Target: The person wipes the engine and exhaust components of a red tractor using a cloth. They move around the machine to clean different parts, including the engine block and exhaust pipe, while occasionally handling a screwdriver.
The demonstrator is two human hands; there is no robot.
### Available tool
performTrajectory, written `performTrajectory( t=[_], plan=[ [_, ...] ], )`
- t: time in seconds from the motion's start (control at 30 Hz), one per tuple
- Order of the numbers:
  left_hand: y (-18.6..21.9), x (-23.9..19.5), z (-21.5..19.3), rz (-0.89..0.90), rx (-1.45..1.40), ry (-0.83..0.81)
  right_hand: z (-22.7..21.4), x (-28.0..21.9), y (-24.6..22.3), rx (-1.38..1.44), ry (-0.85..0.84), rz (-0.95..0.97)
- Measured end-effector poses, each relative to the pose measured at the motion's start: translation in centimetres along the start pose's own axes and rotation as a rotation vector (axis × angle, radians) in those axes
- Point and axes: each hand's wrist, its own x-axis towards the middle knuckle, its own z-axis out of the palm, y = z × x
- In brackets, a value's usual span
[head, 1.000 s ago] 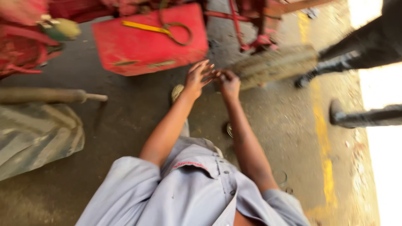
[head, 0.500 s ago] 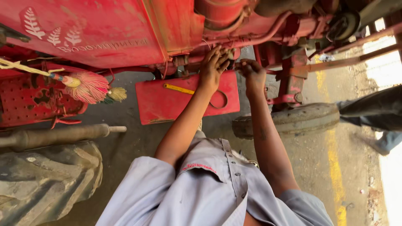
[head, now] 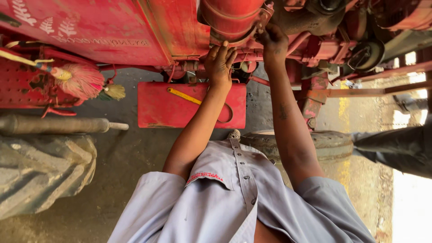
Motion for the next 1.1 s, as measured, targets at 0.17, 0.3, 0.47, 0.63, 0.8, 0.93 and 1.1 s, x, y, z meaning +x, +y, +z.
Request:
performTrajectory(
  t=[0.17,0.3,0.47,0.63,0.8,0.93,1.1],
  plan=[
    [0.0,0.5,-0.5,0.032,0.116,0.096,-0.7,-0.5,2.5,0.078,0.004,-0.02],
    [0.1,1.6,-1.0,0.031,0.144,0.095,-0.4,-0.6,3.1,0.031,0.049,-0.025],
    [1.1,1.3,-1.1,0.003,0.203,0.004,0.1,-1.2,2.1,-0.094,0.128,0.033],
    [2.4,-0.2,-1.1,-0.082,0.25,-0.053,-0.1,-0.8,1.2,0.043,0.032,-0.038],
    [4.1,-2.2,-7.2,-0.213,0.366,0.121,-2.0,-4.4,3.1,0.135,0.078,0.158],
    [4.9,-3.3,-14.4,-0.184,0.365,0.244,-3.3,-7.8,8.1,0.004,0.012,0.38],
    [7.1,-5.1,-20.0,-0.107,0.317,0.376,-8.0,-13.1,14.9,-0.83,-0.544,0.013]
  ],
)
